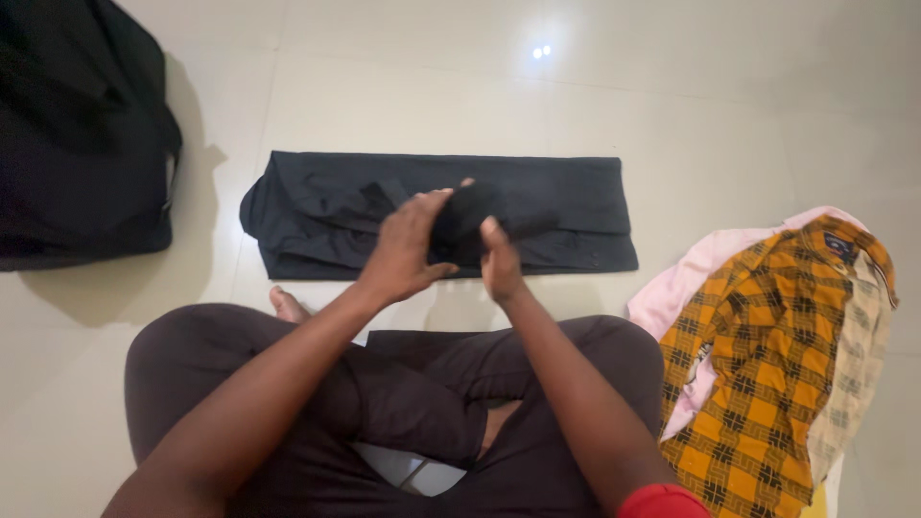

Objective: The person folds a black shirt by laying it flat on the floor, folding the sleeves inward across the body, and then folding the entire garment into a square.

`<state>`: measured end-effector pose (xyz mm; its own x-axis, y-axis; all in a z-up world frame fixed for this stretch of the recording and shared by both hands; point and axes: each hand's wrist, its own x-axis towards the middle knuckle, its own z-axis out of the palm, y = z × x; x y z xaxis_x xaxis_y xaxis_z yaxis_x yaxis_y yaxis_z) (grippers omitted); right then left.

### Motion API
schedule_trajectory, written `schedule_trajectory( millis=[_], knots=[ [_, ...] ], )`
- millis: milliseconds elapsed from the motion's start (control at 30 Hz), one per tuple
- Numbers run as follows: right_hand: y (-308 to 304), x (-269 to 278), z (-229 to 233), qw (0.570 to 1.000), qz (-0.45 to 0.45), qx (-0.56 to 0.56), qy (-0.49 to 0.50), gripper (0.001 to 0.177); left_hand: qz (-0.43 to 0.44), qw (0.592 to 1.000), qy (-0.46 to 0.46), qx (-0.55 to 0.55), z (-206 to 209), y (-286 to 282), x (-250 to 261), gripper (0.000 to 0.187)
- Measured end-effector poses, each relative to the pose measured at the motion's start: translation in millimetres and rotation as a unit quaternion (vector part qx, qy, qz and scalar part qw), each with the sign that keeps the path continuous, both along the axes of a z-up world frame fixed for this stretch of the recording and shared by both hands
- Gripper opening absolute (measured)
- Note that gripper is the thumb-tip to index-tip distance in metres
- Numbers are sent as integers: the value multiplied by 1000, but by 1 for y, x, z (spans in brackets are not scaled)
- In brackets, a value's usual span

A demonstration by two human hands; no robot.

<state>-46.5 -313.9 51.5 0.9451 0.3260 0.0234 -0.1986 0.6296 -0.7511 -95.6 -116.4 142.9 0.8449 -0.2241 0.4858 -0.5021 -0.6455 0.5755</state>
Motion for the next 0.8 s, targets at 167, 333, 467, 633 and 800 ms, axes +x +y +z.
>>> schedule_trajectory(
  millis=[167, 333, 467, 633, 800],
  knots=[
    [2, -9, 23, 983, -55, -138, -104, 44, 32, 972, 225, -58, -16, 14, 18, 62],
    [-23, 17, 72, 977, -31, -196, -73, 35, -12, 981, 176, 81, -25, 15, 20, 51],
    [-59, 17, 113, 866, -47, -447, -218, 27, -28, 988, 102, 110, -20, 17, 29, 93],
    [-96, 0, 168, 781, 66, -533, -319, 27, 175, 934, 242, 198, -14, 83, 51, 85],
    [-118, -17, 189, 848, 47, -437, -295, 20, 332, 810, 453, 167, -39, 113, 60, 93]
  ],
)
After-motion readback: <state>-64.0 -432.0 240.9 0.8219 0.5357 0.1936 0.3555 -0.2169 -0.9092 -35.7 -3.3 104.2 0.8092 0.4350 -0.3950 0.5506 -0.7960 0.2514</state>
